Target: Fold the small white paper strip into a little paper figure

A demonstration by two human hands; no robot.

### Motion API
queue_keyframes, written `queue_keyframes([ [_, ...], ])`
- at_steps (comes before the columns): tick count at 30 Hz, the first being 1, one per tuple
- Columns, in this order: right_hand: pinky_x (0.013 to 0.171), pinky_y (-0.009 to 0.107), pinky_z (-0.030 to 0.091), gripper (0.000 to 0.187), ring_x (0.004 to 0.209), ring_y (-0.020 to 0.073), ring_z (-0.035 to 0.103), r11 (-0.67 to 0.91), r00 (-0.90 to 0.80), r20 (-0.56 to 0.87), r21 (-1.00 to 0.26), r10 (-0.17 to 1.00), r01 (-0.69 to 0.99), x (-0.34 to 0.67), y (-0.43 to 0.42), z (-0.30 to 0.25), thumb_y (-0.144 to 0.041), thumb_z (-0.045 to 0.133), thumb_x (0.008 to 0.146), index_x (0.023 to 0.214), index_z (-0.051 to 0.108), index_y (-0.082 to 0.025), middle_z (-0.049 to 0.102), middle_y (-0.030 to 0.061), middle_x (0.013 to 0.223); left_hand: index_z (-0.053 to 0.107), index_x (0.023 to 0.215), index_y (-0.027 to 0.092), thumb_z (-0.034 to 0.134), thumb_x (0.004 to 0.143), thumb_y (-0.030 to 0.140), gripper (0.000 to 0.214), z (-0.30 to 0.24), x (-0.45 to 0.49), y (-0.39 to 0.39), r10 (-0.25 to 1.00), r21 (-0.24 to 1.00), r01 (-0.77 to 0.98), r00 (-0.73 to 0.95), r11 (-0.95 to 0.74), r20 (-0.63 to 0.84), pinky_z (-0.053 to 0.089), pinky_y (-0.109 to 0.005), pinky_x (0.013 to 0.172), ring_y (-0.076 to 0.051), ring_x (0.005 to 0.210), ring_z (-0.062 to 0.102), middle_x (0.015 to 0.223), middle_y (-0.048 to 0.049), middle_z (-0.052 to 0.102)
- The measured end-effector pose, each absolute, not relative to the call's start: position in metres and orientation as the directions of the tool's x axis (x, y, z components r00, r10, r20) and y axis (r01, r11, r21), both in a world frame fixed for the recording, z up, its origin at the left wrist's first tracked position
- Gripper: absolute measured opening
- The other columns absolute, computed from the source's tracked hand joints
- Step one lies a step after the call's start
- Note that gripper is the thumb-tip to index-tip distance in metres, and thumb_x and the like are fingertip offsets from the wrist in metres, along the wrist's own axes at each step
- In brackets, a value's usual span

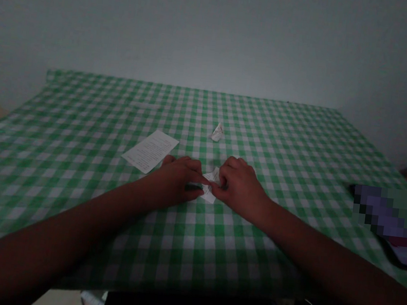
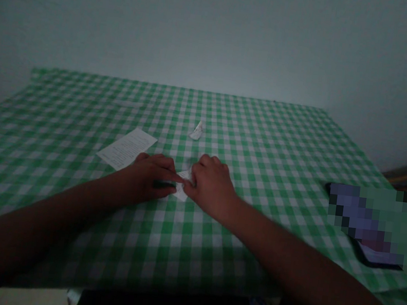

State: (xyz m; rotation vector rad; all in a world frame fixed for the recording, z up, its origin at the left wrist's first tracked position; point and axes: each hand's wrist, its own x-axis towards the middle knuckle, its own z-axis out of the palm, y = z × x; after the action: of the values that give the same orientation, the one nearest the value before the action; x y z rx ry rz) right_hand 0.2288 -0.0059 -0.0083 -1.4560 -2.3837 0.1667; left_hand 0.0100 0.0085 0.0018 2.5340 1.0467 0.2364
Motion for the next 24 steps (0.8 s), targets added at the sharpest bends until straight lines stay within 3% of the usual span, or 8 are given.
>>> queue_keyframes([
  [4,0.075,0.035,0.038,0.023,0.086,0.0217,0.051,0.374,-0.315,0.24,-0.271,0.919,0.887,0.234,0.001,-0.008,-0.031,0.068,0.082,0.068,0.053,-0.02,0.055,0.0043,0.085,0.071,0.112,0.031,0.065,0.088,0.034,0.025,0.004,0.01,0.008,0.709,0.428,0.639,0.705,-0.639,0.005,0.032,-0.04,0.089,-0.025,0.108,0.057,0.105,-0.0022,0.067],
  [10,0.076,0.035,0.038,0.023,0.086,0.0203,0.052,0.506,-0.46,0.213,-0.305,0.862,0.806,0.228,-0.007,-0.01,-0.033,0.069,0.08,0.069,0.054,-0.02,0.056,0.0032,0.087,0.069,0.113,0.033,0.065,0.086,0.031,0.027,0.005,0.01,0.007,0.723,0.435,0.655,0.691,-0.618,-0.013,0.031,-0.04,0.091,-0.024,0.114,0.056,0.118,-0.0001,0.066],
  [15,0.074,0.034,0.038,0.027,0.084,0.0203,0.051,0.375,-0.314,0.234,-0.294,0.92,0.879,0.233,0.004,-0.008,-0.034,0.07,0.08,0.066,0.051,-0.02,0.055,0.0034,0.083,0.069,0.114,0.031,0.063,0.087,0.037,0.028,0.002,0.009,0.008,0.723,0.43,0.655,0.691,-0.621,-0.009,0.03,-0.042,0.094,-0.026,0.117,0.054,0.123,-0.0022,0.065],
  [21,0.078,0.036,0.038,0.023,0.087,0.0203,0.052,0.513,-0.473,0.2,-0.306,0.858,0.802,0.226,-0.01,-0.007,-0.034,0.069,0.081,0.07,0.053,-0.02,0.056,0.0034,0.088,0.068,0.116,0.033,0.064,0.086,0.032,0.03,0.007,0.009,0.007,0.721,0.435,0.661,0.692,-0.611,-0.039,0.031,-0.041,0.093,-0.026,0.117,0.054,0.122,-0.0014,0.064],
  [24,0.074,0.035,0.038,0.029,0.086,0.0208,0.052,0.462,-0.421,0.192,-0.319,0.887,0.828,0.228,-0.008,-0.007,-0.039,0.072,0.078,0.069,0.053,-0.02,0.056,0.0035,0.087,0.068,0.117,0.034,0.064,0.086,0.032,0.031,0.01,0.009,0.006,0.716,0.435,0.666,0.695,-0.606,-0.067,0.031,-0.041,0.092,-0.026,0.119,0.053,0.124,-0.0007,0.063],
])
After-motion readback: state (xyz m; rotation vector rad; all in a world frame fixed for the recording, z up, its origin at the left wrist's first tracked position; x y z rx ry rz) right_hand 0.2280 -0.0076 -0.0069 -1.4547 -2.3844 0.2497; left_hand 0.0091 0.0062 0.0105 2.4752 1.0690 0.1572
